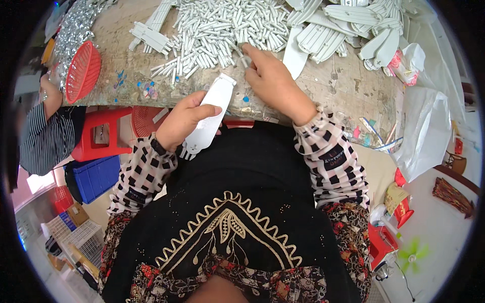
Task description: The person assembles plastic structural components by hand, joining plastic housings with internal clips from component stacks.
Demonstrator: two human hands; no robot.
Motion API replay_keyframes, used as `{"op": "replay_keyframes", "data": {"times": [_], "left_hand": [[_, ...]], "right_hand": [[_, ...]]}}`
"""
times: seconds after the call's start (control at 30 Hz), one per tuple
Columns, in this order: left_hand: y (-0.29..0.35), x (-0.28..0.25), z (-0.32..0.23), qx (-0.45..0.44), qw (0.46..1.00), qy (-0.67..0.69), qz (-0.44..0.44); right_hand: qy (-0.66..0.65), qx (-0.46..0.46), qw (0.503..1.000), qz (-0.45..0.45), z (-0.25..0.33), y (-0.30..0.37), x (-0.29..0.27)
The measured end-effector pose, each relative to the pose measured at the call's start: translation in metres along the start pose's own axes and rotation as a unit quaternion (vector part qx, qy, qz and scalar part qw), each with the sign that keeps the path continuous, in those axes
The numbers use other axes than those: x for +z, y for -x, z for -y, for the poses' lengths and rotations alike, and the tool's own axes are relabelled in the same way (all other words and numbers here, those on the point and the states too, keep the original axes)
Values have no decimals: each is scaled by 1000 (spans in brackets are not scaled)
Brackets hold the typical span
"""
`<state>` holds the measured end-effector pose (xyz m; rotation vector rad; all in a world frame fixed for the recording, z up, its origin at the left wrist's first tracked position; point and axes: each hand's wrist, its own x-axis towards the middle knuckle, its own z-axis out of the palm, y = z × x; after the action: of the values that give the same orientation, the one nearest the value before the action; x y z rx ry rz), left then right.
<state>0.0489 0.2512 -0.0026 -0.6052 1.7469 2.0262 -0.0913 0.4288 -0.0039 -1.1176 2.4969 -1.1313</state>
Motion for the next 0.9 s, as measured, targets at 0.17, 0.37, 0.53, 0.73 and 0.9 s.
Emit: {"op": "replay_keyframes", "data": {"times": [0.17, 0.37, 0.53, 0.73, 0.9], "left_hand": [[-2, 1, -9, -56, 996, 66, 28], [4, 5, -17, 187, 876, -434, -99], [7, 13, -30, 156, 814, -551, -96], [6, 15, -35, 142, 799, -577, -94], [4, 10, -32, 167, 792, -581, -86]], "right_hand": [[-345, 123, 928, 70, -2, 3, 6], [-490, 125, 861, -45, -2, 1, 10], [-443, 106, 887, -73, -3, 2, 19], [-302, 60, 949, -62, -3, 7, 23], [27, -169, 979, -112, 15, 12, 20]]}}
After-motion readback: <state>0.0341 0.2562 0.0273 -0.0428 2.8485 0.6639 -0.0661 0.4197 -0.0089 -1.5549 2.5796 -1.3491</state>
